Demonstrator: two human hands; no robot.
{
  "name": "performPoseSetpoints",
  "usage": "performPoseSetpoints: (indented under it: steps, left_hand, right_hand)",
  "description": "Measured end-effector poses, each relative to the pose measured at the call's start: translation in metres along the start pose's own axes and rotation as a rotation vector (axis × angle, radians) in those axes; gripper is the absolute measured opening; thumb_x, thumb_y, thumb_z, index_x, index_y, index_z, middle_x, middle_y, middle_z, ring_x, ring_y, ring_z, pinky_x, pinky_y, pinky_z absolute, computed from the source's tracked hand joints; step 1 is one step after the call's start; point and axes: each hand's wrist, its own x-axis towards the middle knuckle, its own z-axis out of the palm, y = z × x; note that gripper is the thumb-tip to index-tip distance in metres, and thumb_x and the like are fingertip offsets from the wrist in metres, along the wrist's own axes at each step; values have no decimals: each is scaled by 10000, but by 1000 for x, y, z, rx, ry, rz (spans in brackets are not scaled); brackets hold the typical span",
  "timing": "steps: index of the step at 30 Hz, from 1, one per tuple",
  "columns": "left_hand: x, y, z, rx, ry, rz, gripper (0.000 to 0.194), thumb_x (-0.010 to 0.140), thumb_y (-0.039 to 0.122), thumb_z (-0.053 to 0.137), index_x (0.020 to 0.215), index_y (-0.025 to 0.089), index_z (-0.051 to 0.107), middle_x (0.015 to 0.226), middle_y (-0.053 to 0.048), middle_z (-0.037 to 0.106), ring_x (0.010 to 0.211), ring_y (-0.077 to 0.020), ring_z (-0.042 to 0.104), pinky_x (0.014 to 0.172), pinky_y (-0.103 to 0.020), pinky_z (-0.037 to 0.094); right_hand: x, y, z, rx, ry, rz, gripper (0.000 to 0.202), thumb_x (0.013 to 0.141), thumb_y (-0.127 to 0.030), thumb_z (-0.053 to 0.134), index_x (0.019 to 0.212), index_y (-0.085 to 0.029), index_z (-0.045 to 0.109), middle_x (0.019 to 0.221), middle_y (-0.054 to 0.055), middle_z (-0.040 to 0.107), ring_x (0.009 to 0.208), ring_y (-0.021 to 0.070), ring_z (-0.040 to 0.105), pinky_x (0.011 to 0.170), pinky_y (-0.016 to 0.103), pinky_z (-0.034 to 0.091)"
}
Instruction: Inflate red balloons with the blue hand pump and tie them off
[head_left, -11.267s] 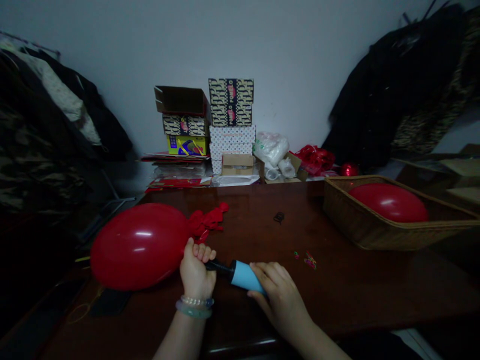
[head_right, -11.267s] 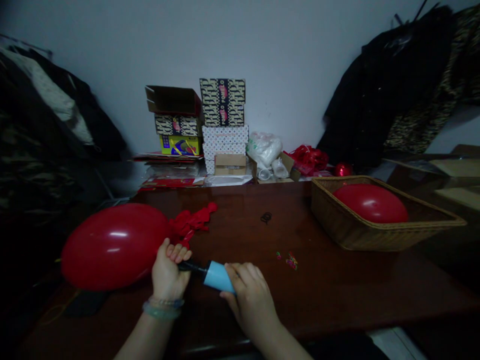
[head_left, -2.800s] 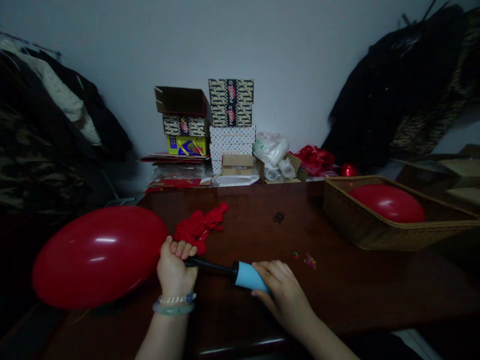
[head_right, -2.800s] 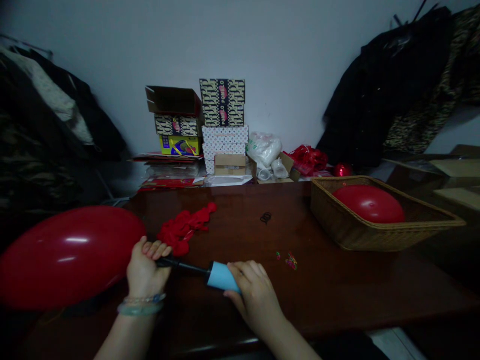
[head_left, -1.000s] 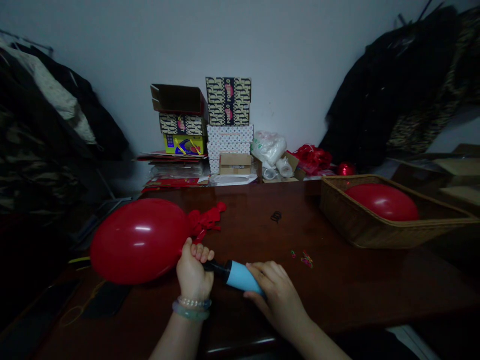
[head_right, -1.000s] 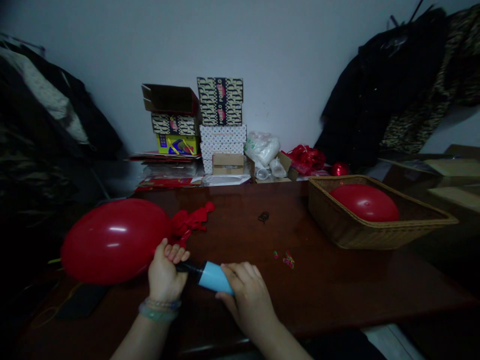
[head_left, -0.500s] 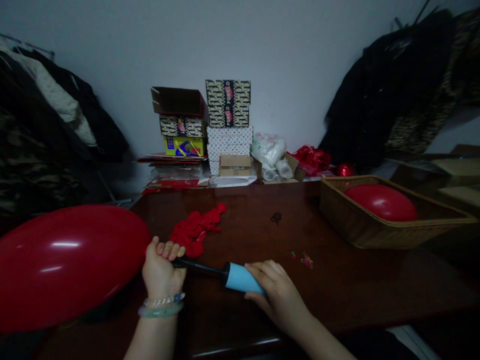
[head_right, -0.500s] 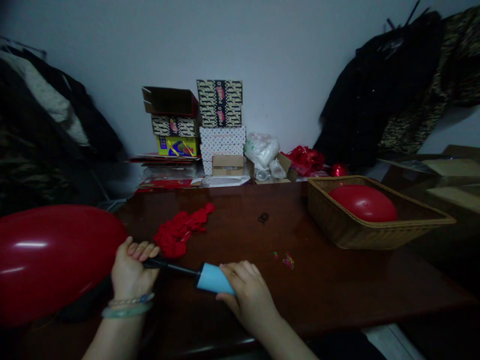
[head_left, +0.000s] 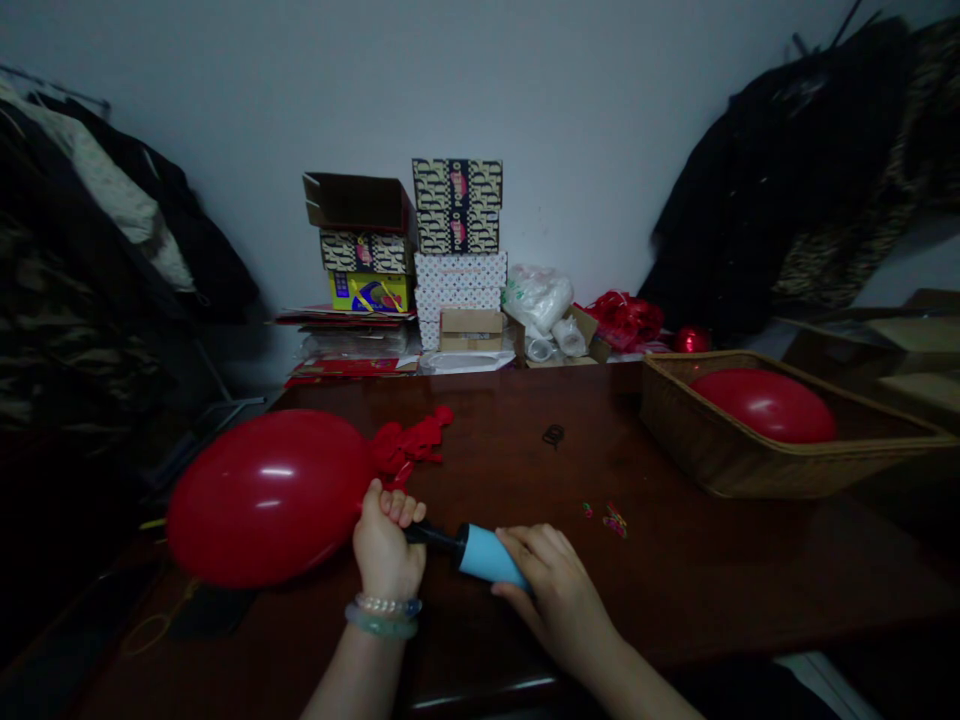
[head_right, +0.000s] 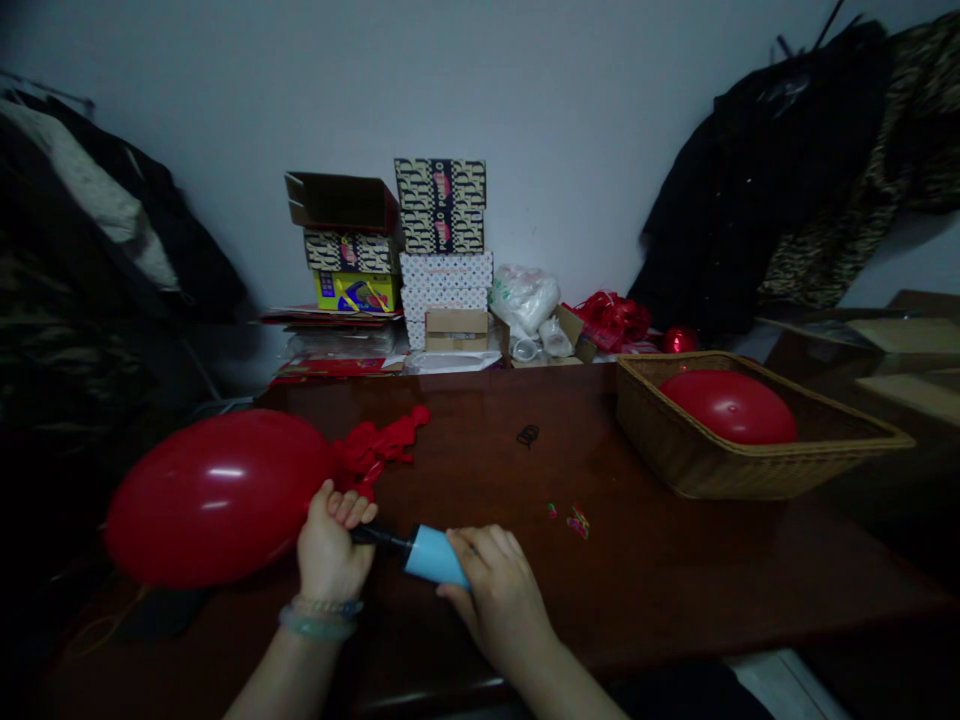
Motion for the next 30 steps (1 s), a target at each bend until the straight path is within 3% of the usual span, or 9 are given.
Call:
performPoseSetpoints:
  steps: [3, 7, 12, 21, 30]
  left_hand:
    - [-3, -5, 1, 12, -1, -18, 385, 803, 224, 611, 577, 193, 301, 454, 94, 267, 381, -52, 244, 399, -204, 286]
    - [-1, 3, 4, 17, -5, -9, 389, 800, 231, 614, 578, 195, 296, 451, 94, 262, 377, -53, 239, 393, -204, 278]
    - [3, 21, 7, 16, -27, 26, 394, 783, 242, 630, 586, 198, 291, 444, 99, 261, 366, -50, 234, 382, -201, 271]
    - [22, 64, -1, -44, 57, 96, 370, 763, 189, 580, 595, 200, 250, 430, 108, 260, 332, -39, 240, 364, -194, 242]
    - [22, 48, -4, -57, 58, 62, 348, 758, 158, 579, 599, 200, 272, 440, 107, 259, 345, -44, 245, 373, -198, 248]
  right_hand:
    - [1, -2, 0, -6, -22, 22, 466, 855, -302, 648, 1289, -200, 514, 1162, 120, 615, 998, 268, 564, 865, 441, 480]
    - [3, -4, -2, 5, -36, 13, 473, 873, -336, 624, 1310, -201, 499, 1161, 121, 616, 999, 262, 564, 857, 430, 481]
    - [7, -8, -5, 46, -46, 0, 478, 889, -375, 598, 1322, -206, 487, 1170, 124, 616, 999, 253, 566, 851, 425, 484]
    - [8, 0, -11, 21, -33, -50, 486, 876, -381, 613, 1319, -218, 499, 1152, 114, 634, 983, 244, 584, 830, 410, 502]
    - [3, 1, -7, -15, -23, -16, 442, 896, -337, 584, 1305, -192, 503, 1163, 133, 615, 998, 263, 566, 851, 445, 487]
